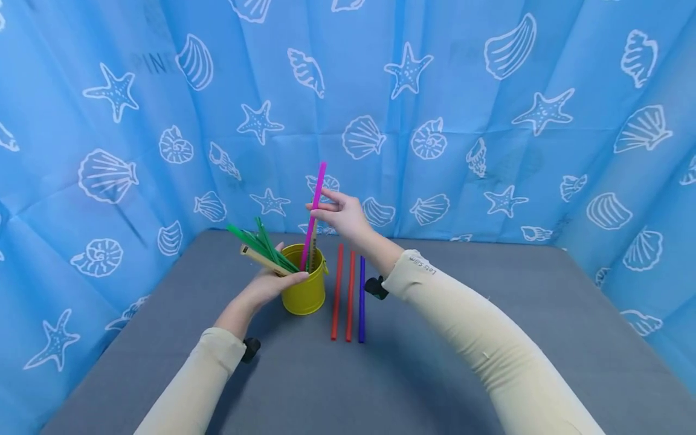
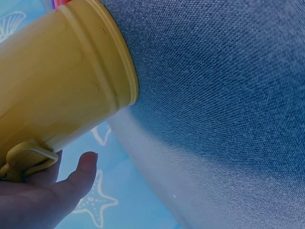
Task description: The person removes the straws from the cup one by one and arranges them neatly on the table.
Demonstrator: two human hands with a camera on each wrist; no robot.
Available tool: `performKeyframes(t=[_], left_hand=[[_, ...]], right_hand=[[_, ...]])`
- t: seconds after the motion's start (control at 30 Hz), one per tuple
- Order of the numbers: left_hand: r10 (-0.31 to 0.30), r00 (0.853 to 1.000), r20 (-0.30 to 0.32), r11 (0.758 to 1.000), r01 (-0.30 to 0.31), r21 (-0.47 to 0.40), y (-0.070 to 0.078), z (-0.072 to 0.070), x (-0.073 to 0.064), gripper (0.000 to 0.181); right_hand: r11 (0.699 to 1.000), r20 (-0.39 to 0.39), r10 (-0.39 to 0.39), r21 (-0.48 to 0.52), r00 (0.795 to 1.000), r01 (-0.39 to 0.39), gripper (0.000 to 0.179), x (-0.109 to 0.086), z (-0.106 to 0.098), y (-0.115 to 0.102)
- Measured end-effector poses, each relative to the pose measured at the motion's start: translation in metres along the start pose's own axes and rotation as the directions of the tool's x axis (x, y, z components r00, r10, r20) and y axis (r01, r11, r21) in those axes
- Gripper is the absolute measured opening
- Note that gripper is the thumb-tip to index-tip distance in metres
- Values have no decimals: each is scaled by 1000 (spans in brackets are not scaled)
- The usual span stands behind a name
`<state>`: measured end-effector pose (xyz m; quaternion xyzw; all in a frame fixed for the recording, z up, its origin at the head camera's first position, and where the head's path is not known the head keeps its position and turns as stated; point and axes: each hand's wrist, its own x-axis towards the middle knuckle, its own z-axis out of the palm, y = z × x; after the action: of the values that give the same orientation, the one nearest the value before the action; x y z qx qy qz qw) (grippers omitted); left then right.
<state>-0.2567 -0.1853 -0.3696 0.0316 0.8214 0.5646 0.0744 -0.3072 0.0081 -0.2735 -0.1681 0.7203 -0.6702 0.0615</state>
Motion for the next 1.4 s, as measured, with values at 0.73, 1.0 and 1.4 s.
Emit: performKeyframes(t=[0.73, 1.0, 1.4], left_hand=[[-20, 1000, 8, 1000, 20, -6, -1, 0, 3, 100], [-23, 1000, 9, 1000, 23, -1, -1, -1, 2, 101], [-23, 1000, 7, 1000, 23, -3, -1, 0, 1, 100]], right_hand=[[960, -251, -194, 151, 948, 236, 52, -16, -62, -19], [961, -249, -258, 37, 933, 275, 55, -25, -84, -5], [984, -89, -145, -117, 985, 134, 56, -34, -107, 37]])
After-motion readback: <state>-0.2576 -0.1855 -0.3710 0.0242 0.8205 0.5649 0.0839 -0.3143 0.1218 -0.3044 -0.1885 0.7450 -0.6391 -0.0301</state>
